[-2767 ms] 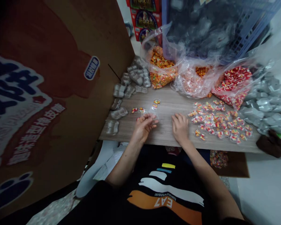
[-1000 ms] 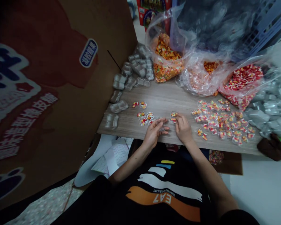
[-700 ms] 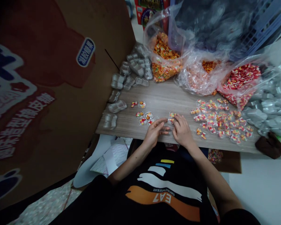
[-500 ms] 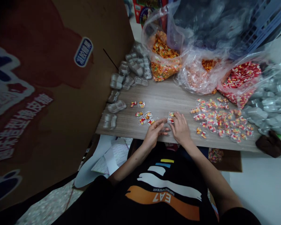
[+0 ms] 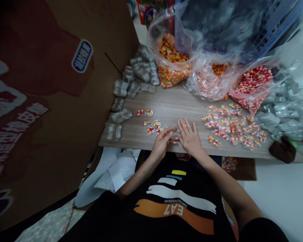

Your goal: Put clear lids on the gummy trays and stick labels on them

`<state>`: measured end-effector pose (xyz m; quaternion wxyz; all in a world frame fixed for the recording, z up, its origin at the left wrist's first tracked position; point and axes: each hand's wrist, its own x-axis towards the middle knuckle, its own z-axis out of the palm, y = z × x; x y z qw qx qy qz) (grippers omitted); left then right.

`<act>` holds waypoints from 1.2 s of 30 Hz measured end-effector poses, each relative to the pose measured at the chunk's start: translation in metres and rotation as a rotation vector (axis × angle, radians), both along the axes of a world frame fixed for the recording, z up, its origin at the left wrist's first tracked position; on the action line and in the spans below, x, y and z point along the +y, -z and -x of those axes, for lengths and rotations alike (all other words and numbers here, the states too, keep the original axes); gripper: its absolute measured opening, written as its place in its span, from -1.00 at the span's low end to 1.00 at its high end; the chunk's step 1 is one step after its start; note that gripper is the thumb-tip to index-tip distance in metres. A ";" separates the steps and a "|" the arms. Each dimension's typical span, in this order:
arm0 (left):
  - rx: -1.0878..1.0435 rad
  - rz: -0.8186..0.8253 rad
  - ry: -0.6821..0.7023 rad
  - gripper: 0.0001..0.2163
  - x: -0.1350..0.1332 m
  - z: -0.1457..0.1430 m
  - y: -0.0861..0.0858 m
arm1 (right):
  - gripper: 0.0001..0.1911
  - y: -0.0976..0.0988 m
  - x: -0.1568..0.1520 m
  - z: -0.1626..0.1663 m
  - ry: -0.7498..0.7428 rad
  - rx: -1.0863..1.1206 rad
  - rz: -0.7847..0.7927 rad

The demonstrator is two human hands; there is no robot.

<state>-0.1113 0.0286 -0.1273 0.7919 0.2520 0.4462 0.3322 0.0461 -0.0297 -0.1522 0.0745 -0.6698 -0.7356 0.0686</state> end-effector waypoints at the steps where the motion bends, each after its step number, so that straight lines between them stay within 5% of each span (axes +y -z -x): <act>1: -0.003 -0.006 -0.005 -0.71 0.000 0.001 -0.001 | -0.33 -0.001 -0.001 0.000 0.007 -0.004 0.002; 15: -0.004 -0.056 -0.003 -0.65 -0.005 0.011 -0.008 | -0.40 -0.002 -0.006 -0.006 -0.021 -0.099 0.006; 27: -0.017 -0.020 0.013 -0.60 0.001 0.009 -0.012 | -0.53 -0.008 0.042 -0.056 0.252 -0.047 -0.135; 31: -0.043 -0.019 0.011 -0.59 0.005 0.009 -0.011 | -0.62 -0.029 0.045 -0.028 0.343 0.327 -0.188; 36: -0.043 -0.062 0.061 -0.62 0.003 0.012 -0.008 | -0.66 -0.035 0.043 0.030 0.359 1.167 0.135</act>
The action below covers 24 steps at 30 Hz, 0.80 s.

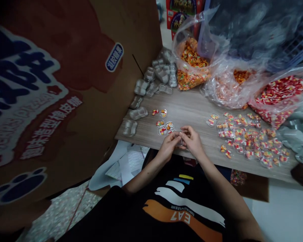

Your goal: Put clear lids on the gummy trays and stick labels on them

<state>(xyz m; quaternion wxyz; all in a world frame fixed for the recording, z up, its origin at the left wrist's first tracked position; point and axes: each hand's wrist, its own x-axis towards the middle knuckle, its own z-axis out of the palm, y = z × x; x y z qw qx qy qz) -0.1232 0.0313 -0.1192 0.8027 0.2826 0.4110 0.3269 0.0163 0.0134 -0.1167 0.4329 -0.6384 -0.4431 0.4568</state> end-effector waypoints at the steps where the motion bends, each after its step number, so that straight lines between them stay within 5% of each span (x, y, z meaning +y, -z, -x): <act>1: 0.007 -0.005 0.029 -0.63 -0.001 0.003 0.001 | -0.66 0.002 0.003 0.006 0.027 0.089 0.040; 4: 0.102 -0.045 0.076 -0.64 -0.002 0.021 0.008 | -0.64 0.012 0.019 0.011 0.071 0.196 0.091; 7: 0.387 -0.262 -0.027 -0.71 -0.003 0.045 0.017 | -0.62 0.023 0.043 0.013 0.030 0.192 0.092; 11: 0.852 -0.735 -0.186 -0.82 -0.004 0.067 0.025 | -0.73 0.035 0.065 0.023 -0.008 -0.058 0.011; 15: 1.046 -1.037 -0.179 -0.76 -0.005 0.069 0.031 | -0.84 0.039 0.069 0.030 -0.029 -0.338 -0.088; 24: 1.097 -1.154 -0.156 -0.71 0.003 0.068 0.047 | -0.78 0.033 0.069 0.034 -0.176 -0.630 -0.074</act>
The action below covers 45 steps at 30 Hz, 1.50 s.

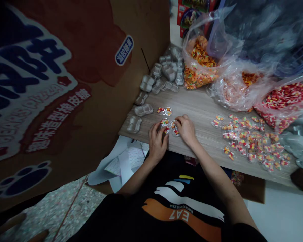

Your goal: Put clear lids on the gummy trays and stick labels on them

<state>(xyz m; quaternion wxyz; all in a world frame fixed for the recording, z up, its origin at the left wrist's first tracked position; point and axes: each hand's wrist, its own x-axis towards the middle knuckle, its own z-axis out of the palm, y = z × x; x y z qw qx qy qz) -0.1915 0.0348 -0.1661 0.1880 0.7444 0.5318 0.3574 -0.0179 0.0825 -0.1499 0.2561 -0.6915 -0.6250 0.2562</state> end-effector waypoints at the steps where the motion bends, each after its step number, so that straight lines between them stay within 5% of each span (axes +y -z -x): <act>1: -0.007 0.006 -0.005 -0.71 0.001 0.001 0.001 | -0.76 -0.001 0.000 0.001 -0.009 -0.032 -0.006; 7: -0.043 0.054 -0.037 -0.70 0.001 0.002 0.001 | -0.64 -0.009 -0.014 0.008 -0.108 -0.212 -0.148; 14: -0.052 0.040 -0.006 -0.68 0.001 0.005 0.001 | -0.40 0.001 -0.055 0.010 -0.431 -0.484 -0.152; 23: -0.035 0.039 0.000 -0.67 0.001 0.007 0.001 | -0.19 0.003 -0.094 -0.033 -0.356 -0.545 -0.051; 30: -0.078 0.027 0.008 -0.66 0.002 0.006 0.000 | -0.20 0.000 -0.102 -0.033 -0.363 -0.581 -0.017; 39: -0.082 0.028 0.007 -0.54 0.006 0.007 0.002 | -0.41 0.002 -0.152 -0.073 -0.011 -0.660 -0.089; 45: -0.028 0.040 -0.029 -0.38 0.015 -0.012 0.007 | -0.51 -0.014 -0.140 -0.104 0.213 -0.590 -0.272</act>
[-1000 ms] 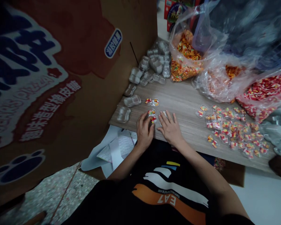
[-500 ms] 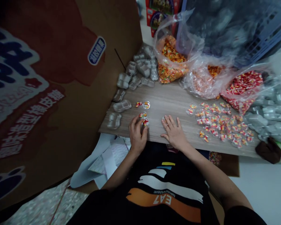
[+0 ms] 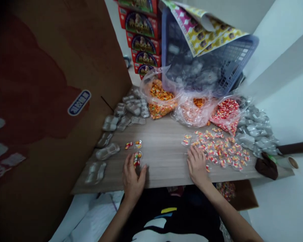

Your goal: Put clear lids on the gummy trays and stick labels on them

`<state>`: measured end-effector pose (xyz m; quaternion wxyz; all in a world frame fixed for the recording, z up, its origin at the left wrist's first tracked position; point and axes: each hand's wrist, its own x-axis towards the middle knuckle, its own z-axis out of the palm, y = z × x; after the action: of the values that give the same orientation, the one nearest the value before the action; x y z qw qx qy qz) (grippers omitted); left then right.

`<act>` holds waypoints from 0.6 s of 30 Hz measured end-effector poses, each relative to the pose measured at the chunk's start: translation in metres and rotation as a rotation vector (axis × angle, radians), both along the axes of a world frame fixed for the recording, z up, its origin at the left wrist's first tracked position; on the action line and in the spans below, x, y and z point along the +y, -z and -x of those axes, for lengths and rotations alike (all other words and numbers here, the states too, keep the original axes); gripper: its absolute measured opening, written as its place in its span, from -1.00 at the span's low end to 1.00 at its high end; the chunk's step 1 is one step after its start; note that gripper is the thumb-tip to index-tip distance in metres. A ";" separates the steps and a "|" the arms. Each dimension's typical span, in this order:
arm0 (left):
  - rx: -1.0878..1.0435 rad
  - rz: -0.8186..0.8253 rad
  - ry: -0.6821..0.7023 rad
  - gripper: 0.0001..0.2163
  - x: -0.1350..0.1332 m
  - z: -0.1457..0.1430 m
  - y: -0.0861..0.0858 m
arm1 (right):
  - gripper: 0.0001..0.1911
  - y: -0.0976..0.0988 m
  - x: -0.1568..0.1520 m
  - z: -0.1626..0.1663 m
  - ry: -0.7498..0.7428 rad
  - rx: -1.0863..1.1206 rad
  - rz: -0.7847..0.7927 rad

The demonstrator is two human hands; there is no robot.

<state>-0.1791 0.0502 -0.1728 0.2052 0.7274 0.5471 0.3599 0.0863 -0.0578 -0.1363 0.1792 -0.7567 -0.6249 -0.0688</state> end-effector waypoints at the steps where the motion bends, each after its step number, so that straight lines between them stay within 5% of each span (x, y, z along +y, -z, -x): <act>1: -0.005 0.007 0.004 -0.38 0.000 -0.004 0.001 | -0.55 -0.007 0.010 -0.006 -0.013 0.037 -0.032; 6: -0.074 0.058 0.070 -0.35 -0.007 -0.031 0.001 | -0.66 -0.060 0.108 -0.071 -0.048 0.220 -0.147; 10: -0.091 0.090 0.112 -0.29 -0.013 -0.048 -0.003 | -0.60 -0.094 0.221 -0.151 0.150 0.178 -0.125; 14: -0.074 0.117 0.101 -0.26 -0.013 -0.052 0.001 | -0.54 -0.101 0.315 -0.206 0.359 -0.069 0.131; 18: -0.088 0.045 0.028 -0.27 -0.009 -0.051 0.029 | -0.39 -0.089 0.371 -0.231 0.378 -0.120 0.273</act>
<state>-0.1281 0.0412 -0.2017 0.2503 0.7136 0.5354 0.3761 0.3177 0.3132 -0.0471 0.0217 -0.8719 -0.4854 -0.0609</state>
